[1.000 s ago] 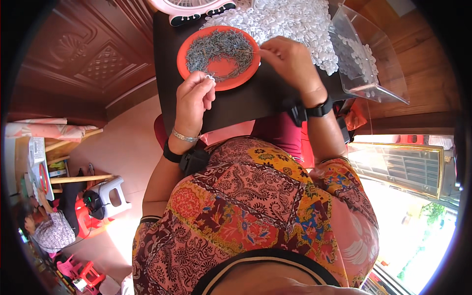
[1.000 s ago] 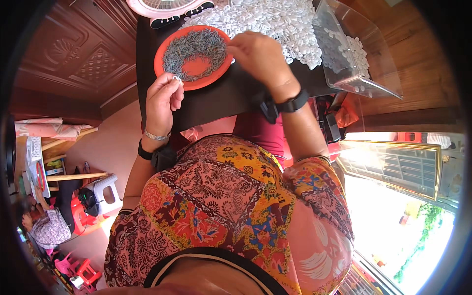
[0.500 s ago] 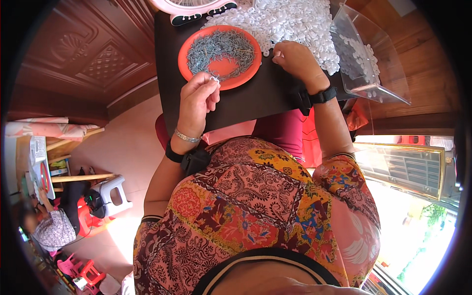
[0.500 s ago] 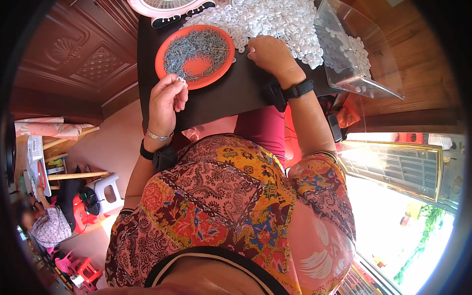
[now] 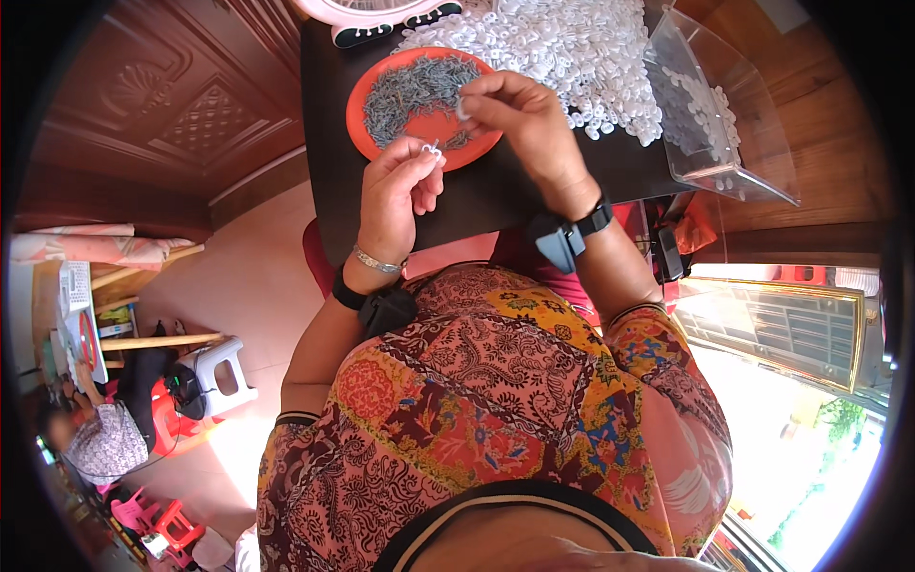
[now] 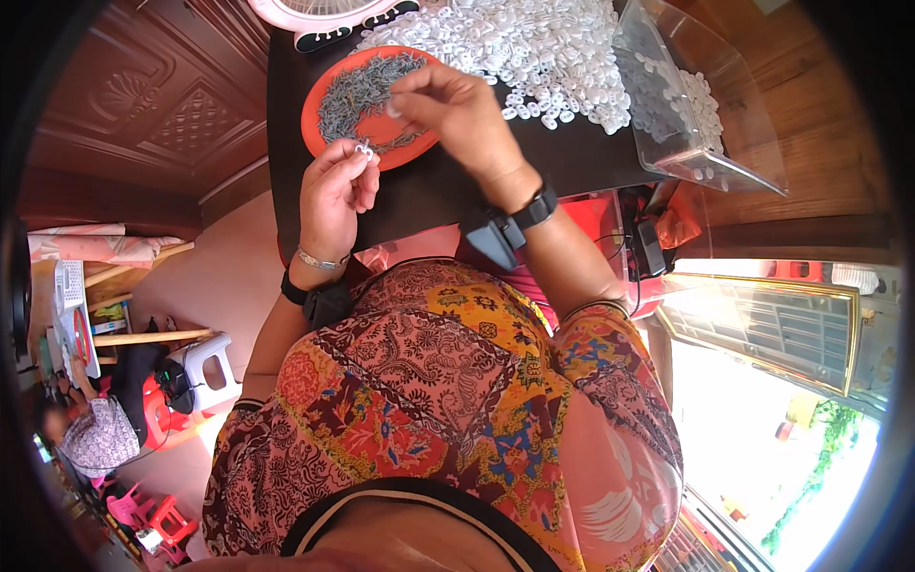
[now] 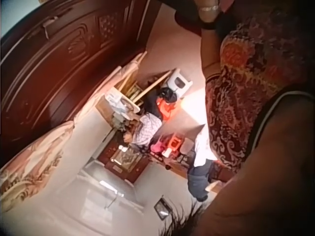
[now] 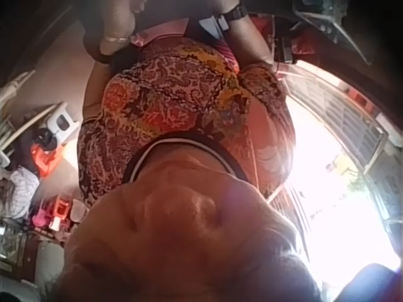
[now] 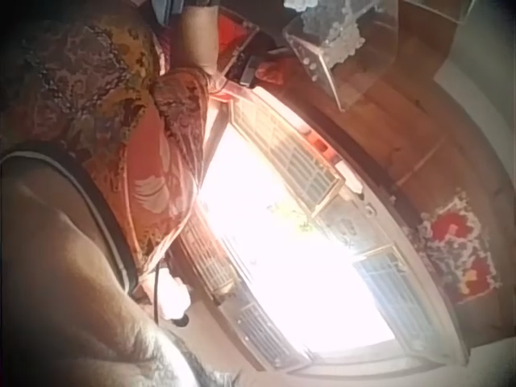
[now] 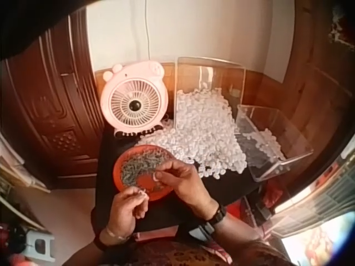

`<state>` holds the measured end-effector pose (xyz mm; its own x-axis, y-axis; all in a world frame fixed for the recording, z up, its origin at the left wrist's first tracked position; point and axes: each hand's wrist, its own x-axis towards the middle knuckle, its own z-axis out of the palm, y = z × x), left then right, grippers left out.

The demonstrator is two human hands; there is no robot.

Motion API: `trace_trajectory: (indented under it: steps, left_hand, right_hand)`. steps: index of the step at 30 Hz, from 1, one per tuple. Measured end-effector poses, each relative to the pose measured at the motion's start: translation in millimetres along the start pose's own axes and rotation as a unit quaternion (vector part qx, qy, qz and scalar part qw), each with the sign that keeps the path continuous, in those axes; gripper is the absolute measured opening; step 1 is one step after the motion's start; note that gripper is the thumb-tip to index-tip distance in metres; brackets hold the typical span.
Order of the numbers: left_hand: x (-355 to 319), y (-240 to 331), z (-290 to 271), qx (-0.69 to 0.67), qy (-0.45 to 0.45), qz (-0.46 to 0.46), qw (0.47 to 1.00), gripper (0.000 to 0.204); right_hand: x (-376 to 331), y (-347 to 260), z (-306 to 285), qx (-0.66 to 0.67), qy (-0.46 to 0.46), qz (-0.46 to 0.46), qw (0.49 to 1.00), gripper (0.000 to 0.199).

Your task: Manually assembling small white plastic components by inserting metal rings.

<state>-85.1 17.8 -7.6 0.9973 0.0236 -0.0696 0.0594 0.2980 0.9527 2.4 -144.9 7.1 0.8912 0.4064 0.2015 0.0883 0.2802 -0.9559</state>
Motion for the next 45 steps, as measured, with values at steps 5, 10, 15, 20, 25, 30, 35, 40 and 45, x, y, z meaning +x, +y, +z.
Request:
trace_trajectory:
  steps: [5,10,15,20,25,30,35,40,45]
  left_hand:
    - [-1.6,1.1,0.5,-0.065,0.007,0.056,0.996,0.016]
    - [0.0,-0.1,-3.9,-0.067,0.019,0.063,0.996,0.016]
    - [-0.6,-0.8,-5.0,0.003,0.027,0.029,0.999,0.017]
    - [-1.6,1.4,-1.8,0.031,0.037,0.013,0.999,0.017]
    - [-0.8,-0.2,-2.6,0.037,0.038,0.009,0.999,0.016]
    - [-0.7,-0.8,-1.3,0.038,0.037,0.009,0.999,0.015]
    - [0.5,-3.2,-1.5,0.047,0.031,0.015,0.998,0.015]
    - [-0.2,-4.3,-2.7,0.047,0.040,0.006,0.998,0.017]
    - [0.2,-4.5,-0.3,0.021,0.050,-0.005,0.999,0.019]
  right_hand:
    - [-18.3,9.9,34.6,0.067,0.017,0.052,0.996,0.005]
    - [-22.1,16.0,24.7,0.039,-0.042,0.071,0.996,0.007]
    - [-16.8,1.8,25.9,0.056,0.006,0.093,0.994,0.007]
    - [-17.0,7.2,20.2,0.029,-0.018,0.076,0.997,0.009]
    - [-18.7,6.3,23.5,0.008,-0.011,0.065,0.998,0.009]
    - [-20.5,9.2,23.5,-0.026,-0.006,0.026,0.999,0.009]
    - [-23.2,10.6,23.9,-0.076,-0.019,-0.005,0.997,0.011]
    - [-25.9,8.5,25.2,-0.127,-0.052,-0.014,0.990,0.014]
    - [-29.3,6.0,30.7,-0.184,-0.043,-0.042,0.981,0.019]
